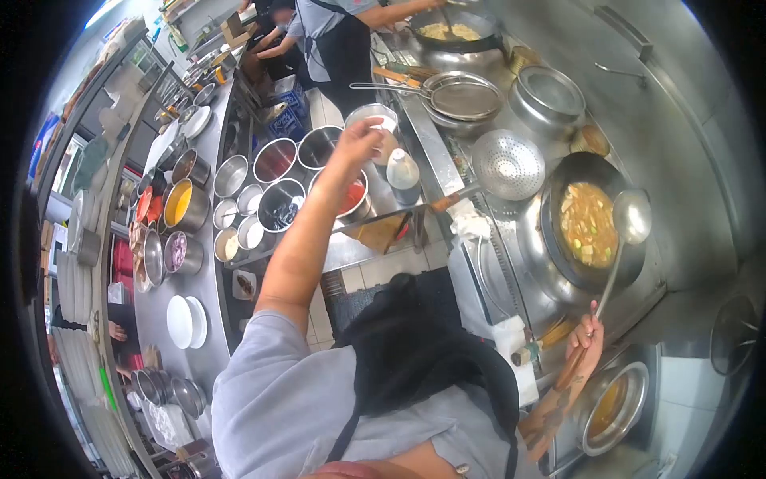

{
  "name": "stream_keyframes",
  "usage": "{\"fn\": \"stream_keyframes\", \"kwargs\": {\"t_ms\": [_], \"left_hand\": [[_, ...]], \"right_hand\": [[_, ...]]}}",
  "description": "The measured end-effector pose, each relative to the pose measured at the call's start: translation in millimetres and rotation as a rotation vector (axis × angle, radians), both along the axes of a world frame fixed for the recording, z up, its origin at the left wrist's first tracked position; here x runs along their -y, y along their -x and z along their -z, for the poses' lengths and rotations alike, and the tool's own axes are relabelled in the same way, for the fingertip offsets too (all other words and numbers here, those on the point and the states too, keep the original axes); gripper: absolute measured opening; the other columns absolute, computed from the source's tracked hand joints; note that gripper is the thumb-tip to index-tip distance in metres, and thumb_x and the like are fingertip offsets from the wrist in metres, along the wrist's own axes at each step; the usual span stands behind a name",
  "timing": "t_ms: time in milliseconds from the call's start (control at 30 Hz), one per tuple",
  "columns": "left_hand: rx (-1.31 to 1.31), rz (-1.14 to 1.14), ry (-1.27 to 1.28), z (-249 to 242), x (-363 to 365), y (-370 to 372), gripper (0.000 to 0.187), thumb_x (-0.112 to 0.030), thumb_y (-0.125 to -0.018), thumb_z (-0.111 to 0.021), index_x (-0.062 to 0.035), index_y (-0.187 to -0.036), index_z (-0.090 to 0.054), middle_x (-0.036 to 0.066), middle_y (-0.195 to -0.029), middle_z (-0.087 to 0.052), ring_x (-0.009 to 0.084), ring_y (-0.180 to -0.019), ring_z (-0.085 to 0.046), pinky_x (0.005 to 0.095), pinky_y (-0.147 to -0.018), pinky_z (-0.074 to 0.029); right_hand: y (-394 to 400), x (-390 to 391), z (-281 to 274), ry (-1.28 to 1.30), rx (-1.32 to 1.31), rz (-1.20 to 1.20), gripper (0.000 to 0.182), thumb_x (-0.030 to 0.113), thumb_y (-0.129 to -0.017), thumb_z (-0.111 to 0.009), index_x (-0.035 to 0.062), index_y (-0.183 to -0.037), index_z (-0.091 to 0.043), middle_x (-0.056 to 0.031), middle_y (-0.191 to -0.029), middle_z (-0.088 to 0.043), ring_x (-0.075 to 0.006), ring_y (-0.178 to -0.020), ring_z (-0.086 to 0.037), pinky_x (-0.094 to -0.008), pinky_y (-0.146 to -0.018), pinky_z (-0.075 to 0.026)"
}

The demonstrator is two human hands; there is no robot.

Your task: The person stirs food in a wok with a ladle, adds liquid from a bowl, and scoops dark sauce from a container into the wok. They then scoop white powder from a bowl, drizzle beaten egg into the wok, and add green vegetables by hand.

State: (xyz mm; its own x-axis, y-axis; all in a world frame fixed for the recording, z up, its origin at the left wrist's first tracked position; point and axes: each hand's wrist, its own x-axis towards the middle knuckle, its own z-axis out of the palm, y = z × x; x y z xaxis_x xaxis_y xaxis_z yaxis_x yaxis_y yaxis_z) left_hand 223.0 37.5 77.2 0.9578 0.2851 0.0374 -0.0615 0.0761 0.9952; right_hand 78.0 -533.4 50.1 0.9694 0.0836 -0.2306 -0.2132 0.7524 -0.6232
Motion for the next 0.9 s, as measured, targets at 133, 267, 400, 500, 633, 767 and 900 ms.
{"fn": "stream_keyframes", "kwargs": {"t_ms": [133,267,400,500,633,767,900], "left_hand": [[0.001,-0.173,-0.210,-1.6,-72.4,-41.4,0.037,-0.012,-0.081,-0.061,0.0004,-0.116,-0.056,0.005,-0.085,-0.061,0.0123,-0.071,-0.056,0.0256,-0.061,-0.047],[0.069,-0.269,-0.690,58.4,-138.9,-107.3,0.037,-0.020,-0.072,-0.066,0.0043,-0.099,-0.064,0.019,-0.081,-0.066,0.0267,-0.075,-0.066,0.0342,-0.068,-0.051],[-0.043,-0.102,-0.941,121.5,-164.6,-157.6,0.043,-0.025,-0.070,-0.067,0.0038,-0.102,-0.064,0.024,-0.091,-0.065,0.0358,-0.088,-0.063,0.0398,-0.082,-0.049],[-0.107,0.072,-1.139,165.1,-172.0,-183.4,0.042,-0.025,-0.070,-0.067,0.0026,-0.102,-0.064,0.025,-0.101,-0.063,0.0366,-0.101,-0.058,0.0403,-0.090,-0.046],[-0.335,0.251,-1.339,198.3,-170.8,-193.3,0.041,-0.027,-0.069,-0.069,-0.0006,-0.100,-0.065,0.022,-0.107,-0.060,0.0359,-0.104,-0.057,0.0399,-0.090,-0.047],[-0.448,0.383,-1.374,194.4,-165.3,-193.6,0.044,-0.030,-0.068,-0.070,-0.0018,-0.102,-0.065,0.021,-0.112,-0.057,0.0348,-0.104,-0.057,0.0394,-0.091,-0.047],[-0.457,0.322,-1.453,202.1,-168.7,-200.1,0.050,-0.034,-0.067,-0.071,-0.0012,-0.104,-0.062,0.022,-0.109,-0.058,0.0341,-0.105,-0.056,0.0397,-0.091,-0.047]], "right_hand": [[-20.3,-68.1,-16.0,0.056,0.085,-0.047,0.035,0.012,-0.096,-0.037,0.0040,-0.130,-0.038,0.0022,-0.068,-0.043,-0.0035,-0.040,-0.039,-0.0203,-0.035,-0.038],[-50.1,-150.4,-36.6,0.056,0.003,-0.160,0.037,0.010,-0.094,-0.039,0.0026,-0.130,-0.039,0.0021,-0.067,-0.042,-0.0038,-0.038,-0.037,-0.0202,-0.034,-0.037],[-81.9,-217.9,-33.2,-0.135,-0.194,-0.364,0.040,0.009,-0.093,-0.039,0.0036,-0.133,-0.038,0.0012,-0.069,-0.042,-0.0053,-0.040,-0.037,-0.0234,-0.037,-0.038],[-102.5,-261.6,-31.6,-0.044,-0.256,-0.492,0.038,0.010,-0.091,-0.043,0.0042,-0.128,-0.042,0.0005,-0.068,-0.043,-0.0064,-0.038,-0.037,-0.0251,-0.038,-0.038],[-119.1,-308.2,-38.9,0.122,-0.347,-0.557,0.036,0.009,-0.088,-0.047,0.0042,-0.124,-0.045,-0.0012,-0.065,-0.041,-0.0075,-0.037,-0.037,-0.0253,-0.038,-0.035],[-127.8,-329.3,-31.7,0.240,-0.372,-0.593,0.037,0.006,-0.086,-0.048,0.0056,-0.123,-0.046,-0.0031,-0.064,-0.042,-0.0102,-0.038,-0.040,-0.0263,-0.037,-0.034],[-135.2,-340.9,-29.2,0.308,-0.402,-0.587,0.038,0.003,-0.085,-0.047,0.0061,-0.123,-0.045,-0.0040,-0.064,-0.044,-0.0116,-0.039,-0.042,-0.0270,-0.038,-0.034]]}}
